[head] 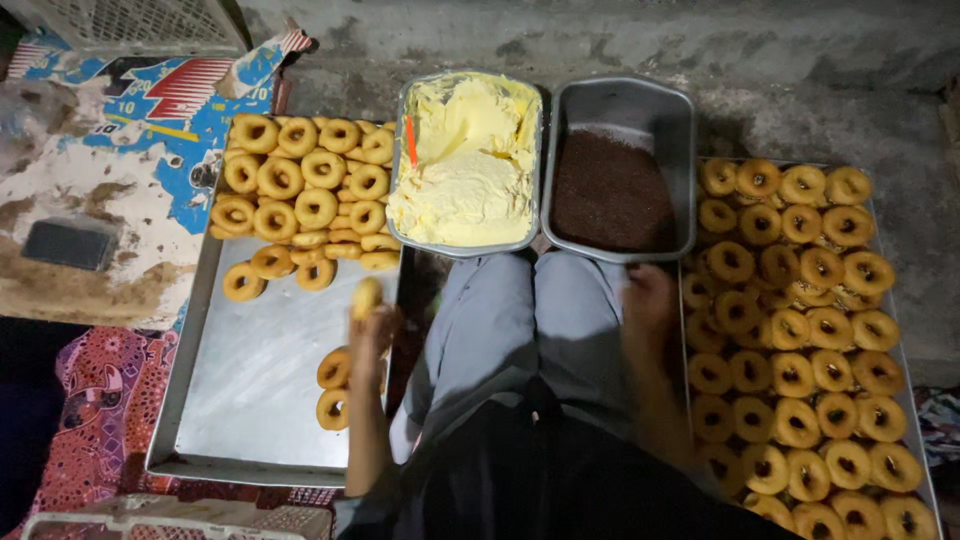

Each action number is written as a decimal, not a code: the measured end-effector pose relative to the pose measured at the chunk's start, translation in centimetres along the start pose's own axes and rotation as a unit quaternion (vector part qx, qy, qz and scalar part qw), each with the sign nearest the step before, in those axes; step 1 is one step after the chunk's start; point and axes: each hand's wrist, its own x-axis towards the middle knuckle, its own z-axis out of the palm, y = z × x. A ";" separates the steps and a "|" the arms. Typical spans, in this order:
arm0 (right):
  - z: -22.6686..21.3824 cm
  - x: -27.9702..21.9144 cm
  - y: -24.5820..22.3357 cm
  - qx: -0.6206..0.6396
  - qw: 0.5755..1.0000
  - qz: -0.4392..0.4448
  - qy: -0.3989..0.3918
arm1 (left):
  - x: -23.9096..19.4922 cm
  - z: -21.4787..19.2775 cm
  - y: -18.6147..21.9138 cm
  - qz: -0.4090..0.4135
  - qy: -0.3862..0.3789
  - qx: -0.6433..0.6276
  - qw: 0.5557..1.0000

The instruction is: The person takes plain donuts from a tray, splits them open, fills them with a yellow cream using a spatula, and then dips the filled donuts into a tray of chocolate sprinkles before placing them on a separate tray.

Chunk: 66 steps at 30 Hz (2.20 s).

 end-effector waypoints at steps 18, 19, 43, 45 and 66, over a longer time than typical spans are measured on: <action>14.6 -2.5 -8.0 -0.025 0.958 0.023 -0.285 | -4.9 17.9 3.5 -0.208 -0.128 -0.344 0.907; 15.0 -3.1 -8.2 -0.094 0.940 -0.036 -0.326 | -4.6 18.0 3.2 -0.191 -0.125 -0.342 0.912; 26.5 6.8 -5.6 -0.196 0.853 -0.156 -0.458 | 8.3 15.5 1.3 -0.114 -0.049 -0.418 0.900; 26.4 5.9 -5.4 -0.195 0.838 -0.174 -0.480 | 8.7 15.7 0.9 -0.104 -0.057 -0.421 0.899; 26.6 8.6 -3.1 -0.316 0.880 -0.234 -0.268 | 7.7 15.4 1.6 -0.031 -0.041 -0.452 0.891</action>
